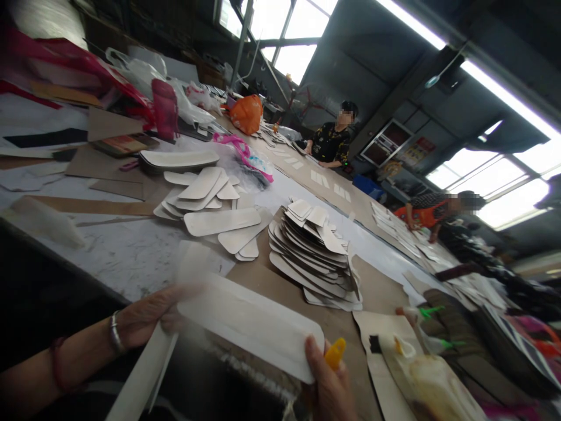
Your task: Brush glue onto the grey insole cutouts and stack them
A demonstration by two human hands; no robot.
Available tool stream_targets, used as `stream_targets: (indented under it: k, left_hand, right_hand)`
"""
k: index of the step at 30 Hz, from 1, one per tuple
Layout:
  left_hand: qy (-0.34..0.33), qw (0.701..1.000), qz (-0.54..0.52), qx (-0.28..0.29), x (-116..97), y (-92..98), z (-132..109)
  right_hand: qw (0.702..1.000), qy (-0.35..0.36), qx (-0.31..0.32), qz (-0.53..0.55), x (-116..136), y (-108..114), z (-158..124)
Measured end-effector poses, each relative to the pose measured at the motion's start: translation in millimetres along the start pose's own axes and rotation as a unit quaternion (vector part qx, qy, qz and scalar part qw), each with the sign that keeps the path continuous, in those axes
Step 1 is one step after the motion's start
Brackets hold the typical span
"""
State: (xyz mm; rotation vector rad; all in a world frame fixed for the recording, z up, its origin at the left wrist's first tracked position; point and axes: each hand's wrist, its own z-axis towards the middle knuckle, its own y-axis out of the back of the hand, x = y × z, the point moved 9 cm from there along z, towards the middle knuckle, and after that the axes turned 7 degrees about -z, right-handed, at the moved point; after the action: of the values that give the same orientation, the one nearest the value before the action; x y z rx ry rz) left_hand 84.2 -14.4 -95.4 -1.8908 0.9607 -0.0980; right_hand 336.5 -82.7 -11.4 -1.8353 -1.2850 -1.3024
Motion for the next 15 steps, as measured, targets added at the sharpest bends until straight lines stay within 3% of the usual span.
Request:
stream_targets:
  k: [4,9,15]
  left_hand:
    - [-0.058,0.998,-0.026,0.010,-5.8,0.1,-3.6]
    - [-0.031,0.999,-0.020,0.036,24.0,-16.2,-6.7]
    - [-0.046,0.999,-0.018,-0.010,35.6,-16.7,0.3]
  right_hand:
    - [0.998,0.025,-0.033,-0.050,-6.6,0.5,2.7]
    - [0.989,0.051,-0.062,-0.127,-14.7,-15.0,2.8]
    - [0.986,0.058,-0.044,-0.152,-29.3,-31.8,2.6]
